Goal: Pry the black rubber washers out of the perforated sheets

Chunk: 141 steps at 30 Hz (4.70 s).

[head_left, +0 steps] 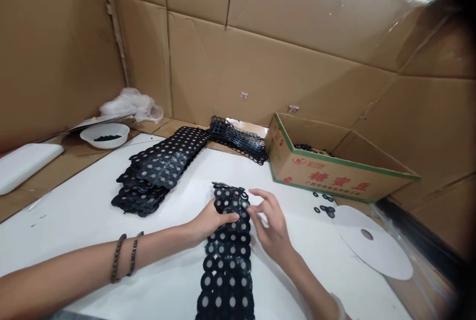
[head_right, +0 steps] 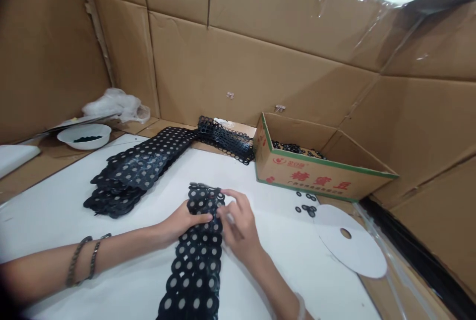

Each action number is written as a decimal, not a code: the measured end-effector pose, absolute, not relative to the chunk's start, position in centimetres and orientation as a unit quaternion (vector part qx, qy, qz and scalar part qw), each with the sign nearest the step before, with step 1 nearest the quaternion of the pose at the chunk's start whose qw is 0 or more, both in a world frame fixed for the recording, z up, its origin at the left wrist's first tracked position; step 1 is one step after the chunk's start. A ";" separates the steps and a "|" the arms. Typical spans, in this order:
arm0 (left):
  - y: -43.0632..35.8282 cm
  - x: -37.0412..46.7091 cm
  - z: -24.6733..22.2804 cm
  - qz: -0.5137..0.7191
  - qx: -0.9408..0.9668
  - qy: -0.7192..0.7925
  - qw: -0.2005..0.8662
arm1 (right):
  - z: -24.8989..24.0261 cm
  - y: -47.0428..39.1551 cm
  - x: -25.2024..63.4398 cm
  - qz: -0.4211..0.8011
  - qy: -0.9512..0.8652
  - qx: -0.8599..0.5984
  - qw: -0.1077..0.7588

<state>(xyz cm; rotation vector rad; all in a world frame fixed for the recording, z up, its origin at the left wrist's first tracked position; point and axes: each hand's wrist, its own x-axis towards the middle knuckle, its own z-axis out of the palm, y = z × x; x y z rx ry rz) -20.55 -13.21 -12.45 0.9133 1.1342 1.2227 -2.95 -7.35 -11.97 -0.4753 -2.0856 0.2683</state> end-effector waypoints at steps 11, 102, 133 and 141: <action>-13.2 -20.5 -12.6 0.514 0.381 0.484 0.597 | -13.2 -8.2 -4.3 -0.008 -0.891 -0.128 0.436; -13.4 -20.1 -12.7 0.530 0.401 0.530 0.527 | -11.3 -6.5 -3.0 0.186 -0.818 -0.213 0.501; -13.5 -20.3 -13.6 0.514 0.418 0.518 0.541 | -13.6 -6.6 -4.0 0.094 -0.851 -0.169 0.489; -13.6 -20.4 -12.7 0.516 0.370 0.513 0.578 | -11.7 -7.1 -4.2 0.235 -0.794 -0.245 0.504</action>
